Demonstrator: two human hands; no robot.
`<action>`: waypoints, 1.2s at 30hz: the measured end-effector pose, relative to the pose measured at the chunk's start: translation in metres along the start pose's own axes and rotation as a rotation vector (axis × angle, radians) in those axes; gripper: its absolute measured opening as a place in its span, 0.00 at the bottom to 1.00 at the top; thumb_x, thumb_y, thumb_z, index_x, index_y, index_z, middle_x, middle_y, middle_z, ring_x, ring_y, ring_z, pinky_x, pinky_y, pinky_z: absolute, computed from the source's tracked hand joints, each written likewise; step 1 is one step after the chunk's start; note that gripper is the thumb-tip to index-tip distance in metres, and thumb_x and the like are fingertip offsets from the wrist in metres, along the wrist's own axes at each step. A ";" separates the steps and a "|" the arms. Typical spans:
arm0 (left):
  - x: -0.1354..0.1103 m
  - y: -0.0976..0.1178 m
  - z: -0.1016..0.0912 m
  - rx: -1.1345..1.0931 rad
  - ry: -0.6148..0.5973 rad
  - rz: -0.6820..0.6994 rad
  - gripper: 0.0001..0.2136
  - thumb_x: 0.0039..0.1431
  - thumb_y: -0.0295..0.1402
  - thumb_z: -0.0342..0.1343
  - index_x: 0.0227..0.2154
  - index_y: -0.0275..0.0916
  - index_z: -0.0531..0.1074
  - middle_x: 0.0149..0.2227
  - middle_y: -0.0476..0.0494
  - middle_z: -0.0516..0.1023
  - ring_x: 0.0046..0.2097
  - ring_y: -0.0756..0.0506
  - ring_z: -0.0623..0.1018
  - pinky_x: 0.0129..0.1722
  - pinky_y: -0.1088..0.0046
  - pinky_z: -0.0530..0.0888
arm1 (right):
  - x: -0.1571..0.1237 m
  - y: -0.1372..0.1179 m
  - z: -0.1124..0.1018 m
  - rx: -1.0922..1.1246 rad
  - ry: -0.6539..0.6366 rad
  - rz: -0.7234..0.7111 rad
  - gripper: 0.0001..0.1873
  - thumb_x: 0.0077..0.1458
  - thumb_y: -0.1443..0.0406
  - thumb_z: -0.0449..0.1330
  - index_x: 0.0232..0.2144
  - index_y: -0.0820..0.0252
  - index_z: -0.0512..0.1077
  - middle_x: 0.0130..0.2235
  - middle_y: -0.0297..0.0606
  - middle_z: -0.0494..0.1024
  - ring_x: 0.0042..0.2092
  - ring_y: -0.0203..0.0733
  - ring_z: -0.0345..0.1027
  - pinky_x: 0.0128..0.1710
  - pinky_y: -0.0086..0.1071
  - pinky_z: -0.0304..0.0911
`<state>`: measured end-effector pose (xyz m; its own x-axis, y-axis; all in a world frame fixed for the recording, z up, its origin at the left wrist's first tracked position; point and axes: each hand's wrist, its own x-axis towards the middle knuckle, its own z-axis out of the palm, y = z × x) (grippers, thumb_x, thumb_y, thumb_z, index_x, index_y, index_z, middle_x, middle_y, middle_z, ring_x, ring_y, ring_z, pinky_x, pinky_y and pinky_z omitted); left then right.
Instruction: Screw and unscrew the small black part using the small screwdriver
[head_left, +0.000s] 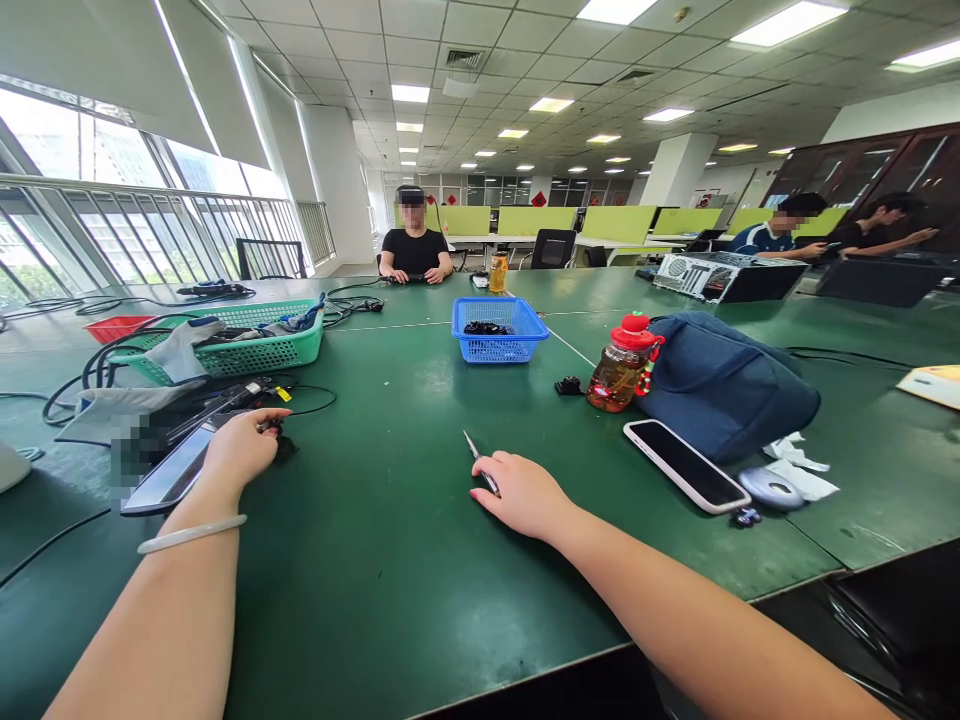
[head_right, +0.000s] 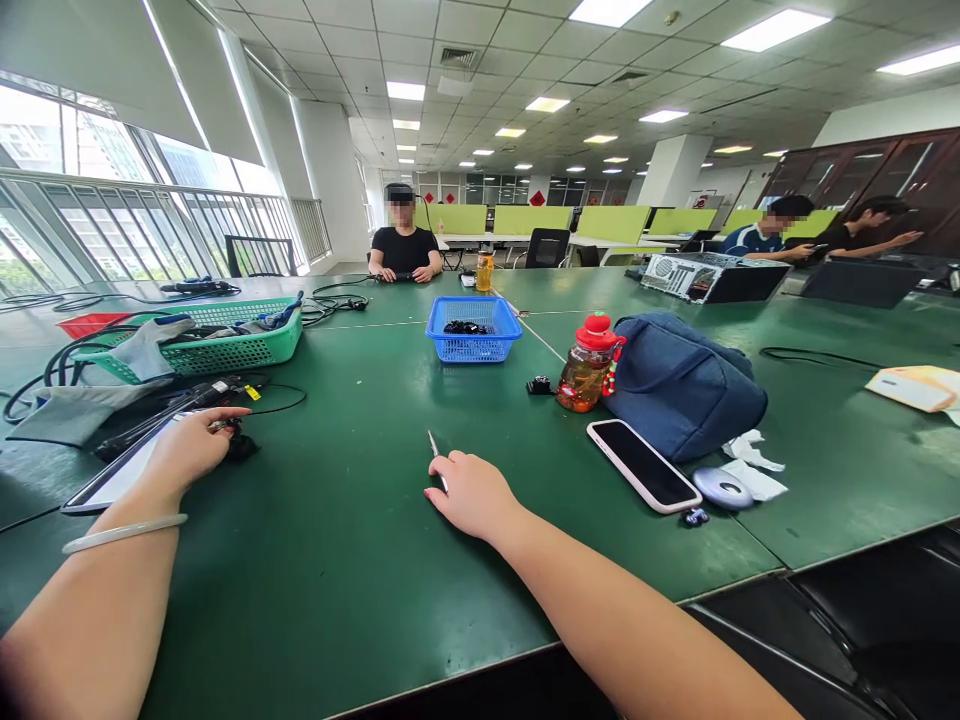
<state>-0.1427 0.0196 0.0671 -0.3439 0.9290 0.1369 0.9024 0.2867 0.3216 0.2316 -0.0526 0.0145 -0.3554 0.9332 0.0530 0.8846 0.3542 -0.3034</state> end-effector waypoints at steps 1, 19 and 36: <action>0.000 -0.001 -0.001 0.028 -0.002 0.017 0.21 0.54 0.30 0.48 0.50 0.39 0.76 0.33 0.47 0.80 0.35 0.42 0.76 0.35 0.69 0.70 | 0.000 0.000 0.000 0.000 0.002 0.000 0.14 0.61 0.57 0.58 0.47 0.54 0.73 0.42 0.38 0.76 0.42 0.42 0.71 0.38 0.32 0.61; 0.001 -0.004 0.004 0.168 -0.127 0.013 0.18 0.59 0.32 0.50 0.51 0.40 0.75 0.42 0.43 0.81 0.39 0.42 0.78 0.38 0.70 0.73 | -0.001 0.000 0.000 0.006 0.002 0.010 0.14 0.61 0.57 0.57 0.47 0.54 0.73 0.42 0.38 0.76 0.41 0.41 0.70 0.37 0.31 0.61; 0.001 0.001 0.007 0.337 -0.175 0.066 0.21 0.63 0.32 0.44 0.55 0.41 0.73 0.50 0.37 0.80 0.49 0.38 0.78 0.46 0.66 0.73 | 0.001 0.002 0.002 0.027 0.011 0.004 0.14 0.60 0.57 0.58 0.46 0.55 0.73 0.42 0.38 0.76 0.41 0.42 0.70 0.37 0.32 0.60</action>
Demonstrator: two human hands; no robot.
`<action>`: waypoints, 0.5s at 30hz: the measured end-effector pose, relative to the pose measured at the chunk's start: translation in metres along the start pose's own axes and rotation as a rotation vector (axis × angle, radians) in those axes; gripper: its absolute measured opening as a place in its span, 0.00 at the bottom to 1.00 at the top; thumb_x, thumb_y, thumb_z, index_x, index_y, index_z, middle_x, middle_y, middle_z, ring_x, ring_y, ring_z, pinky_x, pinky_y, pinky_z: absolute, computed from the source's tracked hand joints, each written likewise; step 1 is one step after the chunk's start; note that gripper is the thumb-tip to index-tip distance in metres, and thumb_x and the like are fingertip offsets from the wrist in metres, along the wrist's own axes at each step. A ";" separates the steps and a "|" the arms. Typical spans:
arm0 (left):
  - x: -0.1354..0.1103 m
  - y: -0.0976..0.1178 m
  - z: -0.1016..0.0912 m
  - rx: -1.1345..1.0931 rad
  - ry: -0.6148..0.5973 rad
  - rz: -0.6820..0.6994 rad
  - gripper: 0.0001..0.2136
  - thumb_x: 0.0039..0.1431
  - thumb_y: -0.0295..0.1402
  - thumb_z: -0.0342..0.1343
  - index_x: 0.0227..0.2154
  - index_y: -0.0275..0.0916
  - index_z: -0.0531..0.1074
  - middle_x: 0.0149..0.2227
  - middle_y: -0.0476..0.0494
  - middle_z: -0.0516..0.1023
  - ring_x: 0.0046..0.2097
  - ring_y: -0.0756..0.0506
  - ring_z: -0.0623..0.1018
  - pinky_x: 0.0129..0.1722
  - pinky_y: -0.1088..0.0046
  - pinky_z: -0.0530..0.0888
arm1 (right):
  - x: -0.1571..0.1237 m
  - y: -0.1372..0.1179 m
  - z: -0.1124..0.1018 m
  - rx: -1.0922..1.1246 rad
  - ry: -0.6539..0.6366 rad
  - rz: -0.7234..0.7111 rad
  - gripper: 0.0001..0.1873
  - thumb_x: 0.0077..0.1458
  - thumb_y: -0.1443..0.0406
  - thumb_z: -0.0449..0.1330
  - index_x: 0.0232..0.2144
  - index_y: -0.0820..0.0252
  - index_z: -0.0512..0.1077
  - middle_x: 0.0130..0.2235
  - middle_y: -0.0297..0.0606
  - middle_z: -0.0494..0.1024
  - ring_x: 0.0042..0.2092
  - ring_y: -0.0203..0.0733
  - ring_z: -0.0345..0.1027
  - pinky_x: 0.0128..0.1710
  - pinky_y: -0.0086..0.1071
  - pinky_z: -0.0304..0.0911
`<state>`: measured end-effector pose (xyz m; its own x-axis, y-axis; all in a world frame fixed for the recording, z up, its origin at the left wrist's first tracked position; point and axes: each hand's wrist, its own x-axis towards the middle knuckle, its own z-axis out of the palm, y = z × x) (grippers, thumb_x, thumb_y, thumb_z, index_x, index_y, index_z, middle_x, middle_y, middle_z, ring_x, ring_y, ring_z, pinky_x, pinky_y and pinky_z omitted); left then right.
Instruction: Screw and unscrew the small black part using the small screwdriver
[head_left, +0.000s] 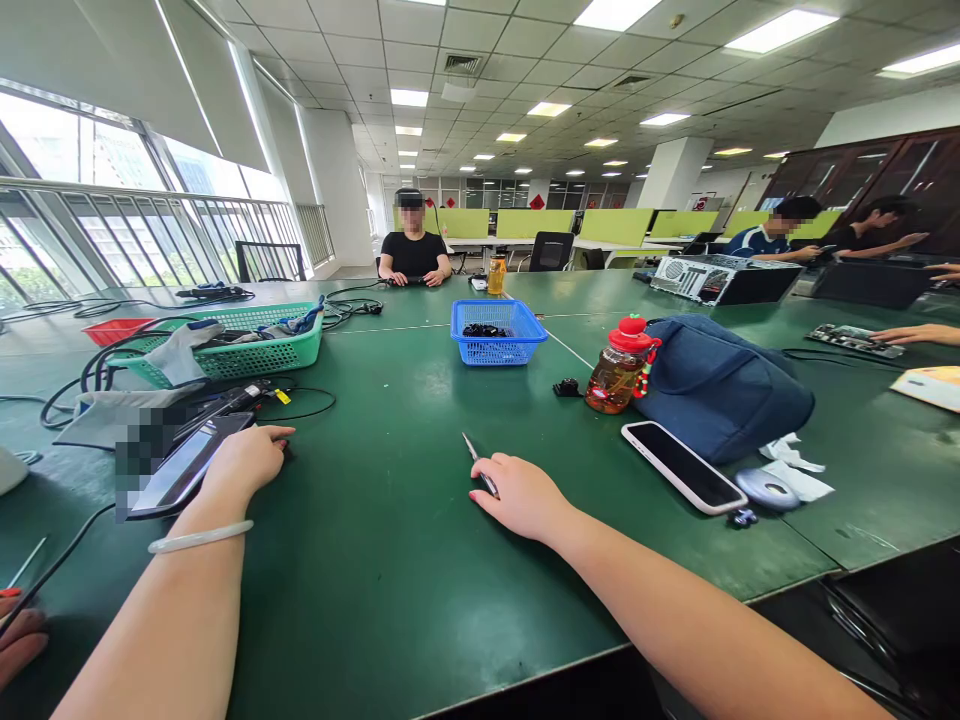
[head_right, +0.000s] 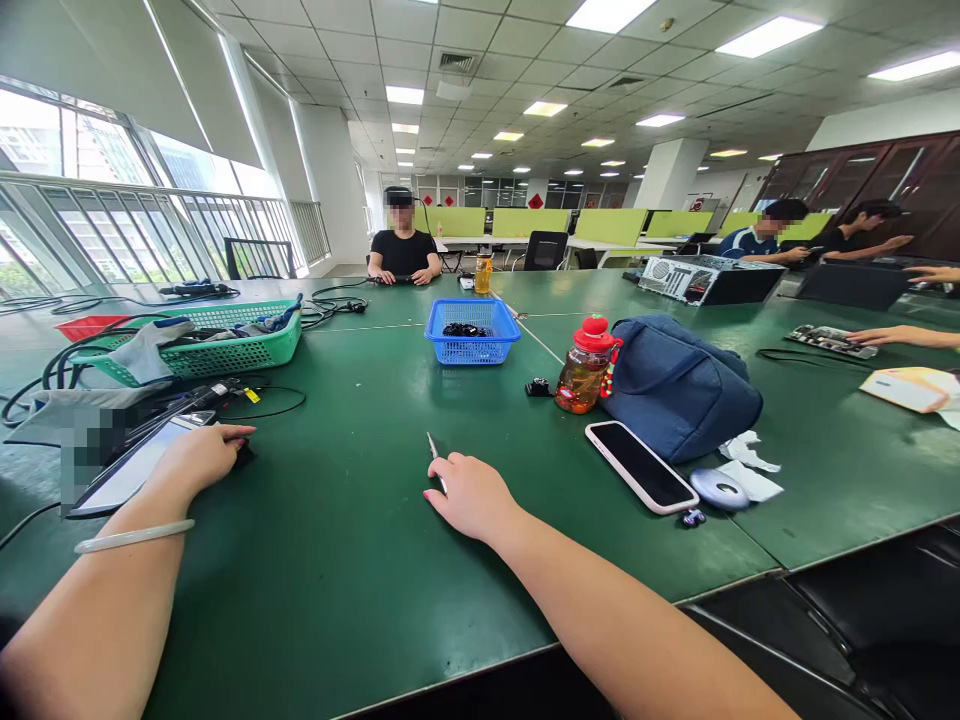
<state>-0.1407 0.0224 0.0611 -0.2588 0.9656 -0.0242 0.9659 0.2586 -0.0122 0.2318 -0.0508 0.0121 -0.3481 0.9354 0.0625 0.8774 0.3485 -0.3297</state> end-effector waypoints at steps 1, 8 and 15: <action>-0.001 0.000 -0.001 0.010 -0.007 -0.002 0.22 0.62 0.31 0.44 0.56 0.40 0.72 0.50 0.36 0.79 0.49 0.38 0.78 0.46 0.66 0.73 | 0.000 0.000 0.000 -0.001 0.000 0.001 0.14 0.60 0.57 0.58 0.46 0.55 0.73 0.42 0.38 0.76 0.41 0.42 0.70 0.37 0.32 0.60; -0.008 0.004 -0.007 0.052 -0.034 -0.067 0.21 0.63 0.35 0.45 0.58 0.43 0.71 0.54 0.37 0.77 0.51 0.37 0.77 0.46 0.66 0.72 | -0.001 0.000 0.000 -0.002 -0.005 0.003 0.14 0.60 0.57 0.58 0.46 0.55 0.73 0.42 0.38 0.76 0.41 0.42 0.70 0.37 0.32 0.60; -0.012 0.010 -0.014 0.121 -0.078 -0.046 0.22 0.65 0.39 0.44 0.59 0.43 0.68 0.55 0.37 0.76 0.52 0.36 0.77 0.47 0.66 0.72 | -0.001 0.000 0.000 -0.005 -0.004 0.002 0.14 0.60 0.57 0.58 0.46 0.54 0.73 0.42 0.38 0.76 0.41 0.42 0.70 0.36 0.32 0.60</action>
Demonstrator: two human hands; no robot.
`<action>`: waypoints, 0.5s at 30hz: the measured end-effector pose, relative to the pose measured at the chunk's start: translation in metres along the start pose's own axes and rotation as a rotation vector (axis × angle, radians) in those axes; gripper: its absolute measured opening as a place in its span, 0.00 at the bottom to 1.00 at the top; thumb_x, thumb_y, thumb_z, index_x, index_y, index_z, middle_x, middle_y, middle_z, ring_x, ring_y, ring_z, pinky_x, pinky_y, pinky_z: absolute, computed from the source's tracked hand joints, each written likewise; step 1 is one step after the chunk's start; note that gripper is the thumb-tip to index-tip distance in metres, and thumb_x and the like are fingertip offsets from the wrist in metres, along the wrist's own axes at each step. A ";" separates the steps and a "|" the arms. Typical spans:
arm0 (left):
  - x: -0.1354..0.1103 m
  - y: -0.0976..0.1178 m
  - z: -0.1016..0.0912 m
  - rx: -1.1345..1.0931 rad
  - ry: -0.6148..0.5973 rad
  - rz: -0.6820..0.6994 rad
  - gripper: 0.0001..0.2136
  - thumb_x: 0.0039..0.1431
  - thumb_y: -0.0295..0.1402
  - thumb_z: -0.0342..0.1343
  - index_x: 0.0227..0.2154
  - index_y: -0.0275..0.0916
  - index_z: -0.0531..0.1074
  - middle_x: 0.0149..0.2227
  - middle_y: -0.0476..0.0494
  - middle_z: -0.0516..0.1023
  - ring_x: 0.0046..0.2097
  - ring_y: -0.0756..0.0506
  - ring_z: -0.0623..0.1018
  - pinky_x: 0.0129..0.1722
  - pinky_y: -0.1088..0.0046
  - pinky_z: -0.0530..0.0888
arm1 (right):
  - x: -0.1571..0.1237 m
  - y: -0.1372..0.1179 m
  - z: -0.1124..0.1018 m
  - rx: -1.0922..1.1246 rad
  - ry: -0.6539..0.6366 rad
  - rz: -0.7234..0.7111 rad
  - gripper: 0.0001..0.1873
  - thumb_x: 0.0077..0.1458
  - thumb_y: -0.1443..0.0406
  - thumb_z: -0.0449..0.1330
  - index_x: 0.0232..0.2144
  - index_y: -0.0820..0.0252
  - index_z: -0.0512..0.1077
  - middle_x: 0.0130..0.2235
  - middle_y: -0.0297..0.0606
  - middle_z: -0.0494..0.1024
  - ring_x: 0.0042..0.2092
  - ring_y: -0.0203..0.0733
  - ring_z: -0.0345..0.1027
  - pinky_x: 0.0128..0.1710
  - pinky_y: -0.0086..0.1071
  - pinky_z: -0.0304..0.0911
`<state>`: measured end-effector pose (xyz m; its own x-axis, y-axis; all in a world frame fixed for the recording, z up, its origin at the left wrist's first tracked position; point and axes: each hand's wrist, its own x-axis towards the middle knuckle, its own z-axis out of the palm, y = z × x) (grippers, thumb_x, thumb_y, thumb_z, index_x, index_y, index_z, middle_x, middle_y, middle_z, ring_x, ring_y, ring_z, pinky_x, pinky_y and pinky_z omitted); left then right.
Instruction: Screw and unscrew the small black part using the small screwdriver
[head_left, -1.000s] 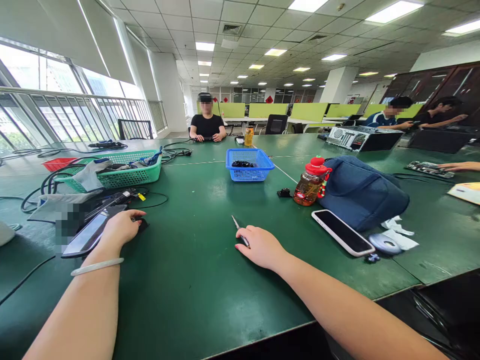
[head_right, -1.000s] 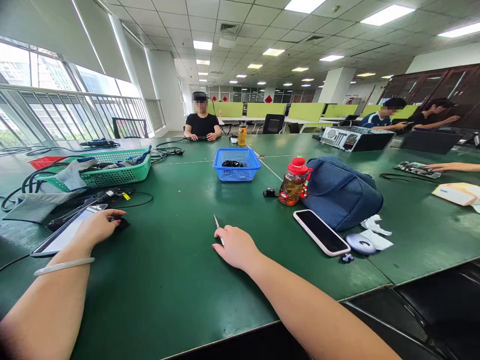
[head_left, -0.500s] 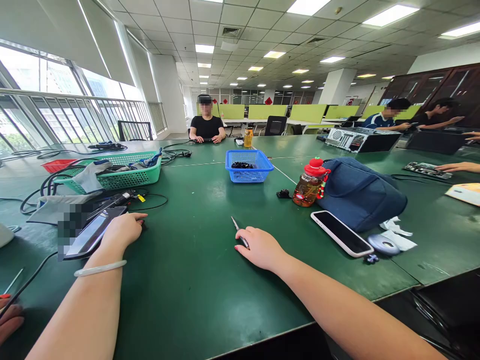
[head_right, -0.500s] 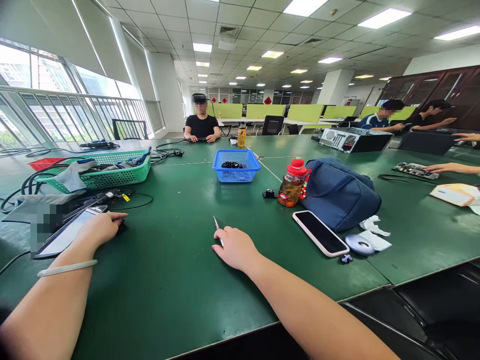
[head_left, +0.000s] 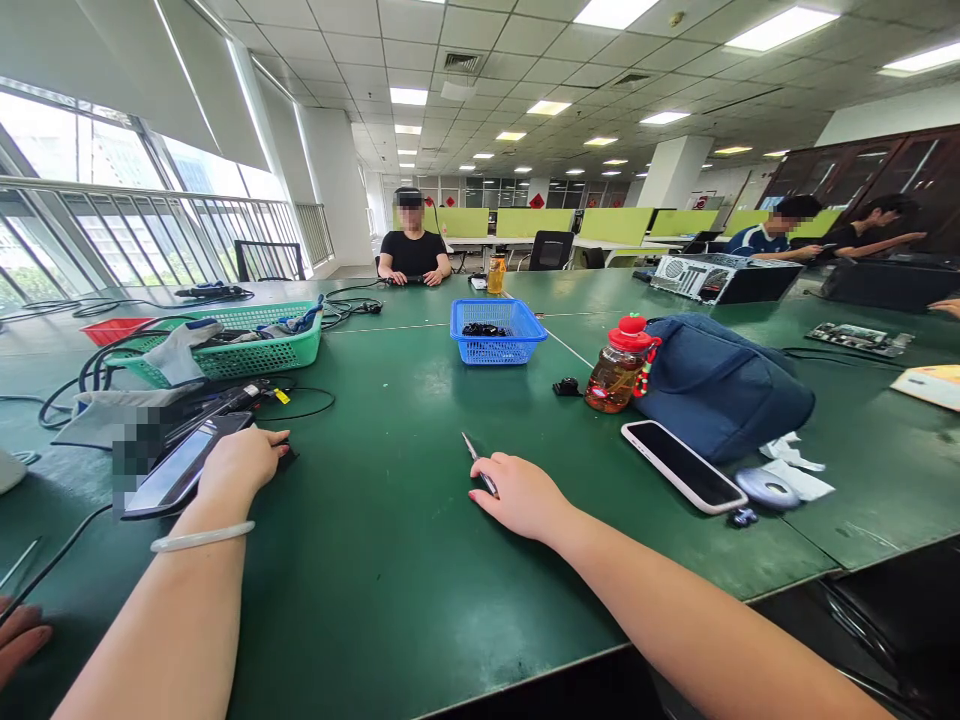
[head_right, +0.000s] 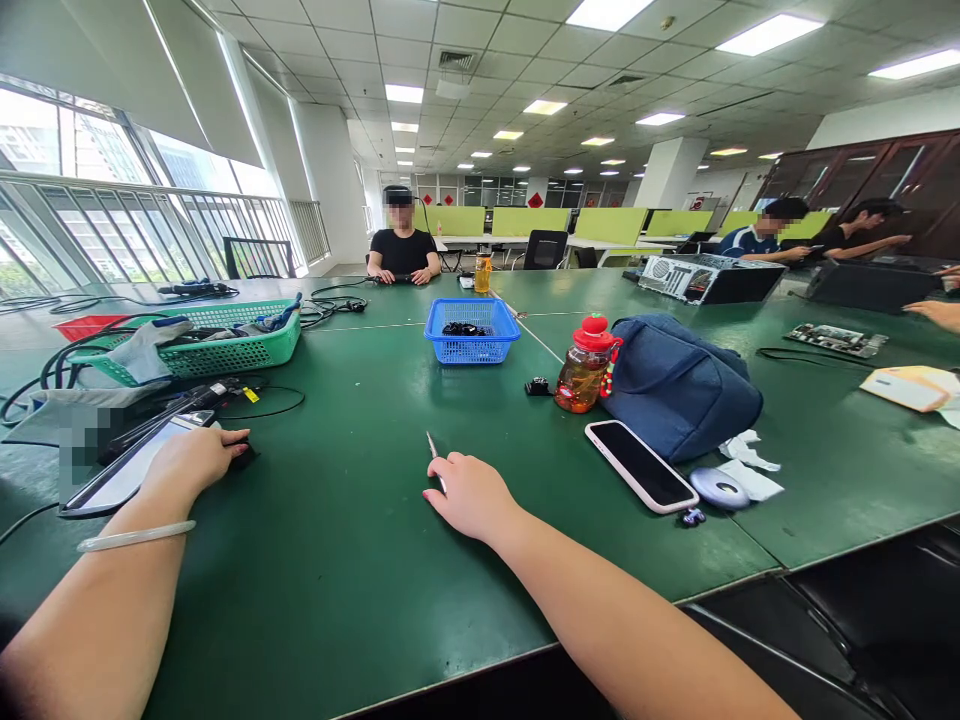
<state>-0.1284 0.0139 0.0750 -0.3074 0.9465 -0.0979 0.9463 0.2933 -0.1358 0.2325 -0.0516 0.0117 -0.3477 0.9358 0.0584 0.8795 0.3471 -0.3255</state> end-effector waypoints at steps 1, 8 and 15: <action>0.000 0.001 0.000 0.011 -0.003 0.008 0.22 0.66 0.39 0.44 0.59 0.43 0.68 0.55 0.36 0.76 0.52 0.36 0.77 0.47 0.66 0.72 | 0.000 0.000 0.000 -0.001 -0.001 0.000 0.14 0.60 0.57 0.58 0.46 0.54 0.73 0.42 0.38 0.76 0.41 0.42 0.70 0.36 0.32 0.59; -0.001 0.003 0.007 0.018 0.048 0.044 0.22 0.62 0.30 0.48 0.59 0.41 0.69 0.52 0.31 0.77 0.52 0.35 0.77 0.48 0.61 0.74 | 0.000 -0.002 -0.001 -0.007 -0.003 0.002 0.14 0.60 0.57 0.58 0.46 0.54 0.73 0.42 0.38 0.76 0.41 0.42 0.70 0.37 0.32 0.60; -0.013 0.013 0.003 -0.076 0.046 -0.096 0.21 0.64 0.32 0.43 0.52 0.28 0.74 0.51 0.24 0.77 0.52 0.33 0.77 0.46 0.59 0.75 | 0.000 -0.001 -0.002 -0.013 -0.008 0.002 0.14 0.60 0.57 0.58 0.46 0.54 0.73 0.42 0.38 0.76 0.41 0.42 0.70 0.37 0.32 0.60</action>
<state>-0.1123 0.0055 0.0718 -0.3939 0.9182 -0.0424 0.9181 0.3907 -0.0674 0.2320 -0.0523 0.0138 -0.3482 0.9361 0.0497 0.8844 0.3457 -0.3136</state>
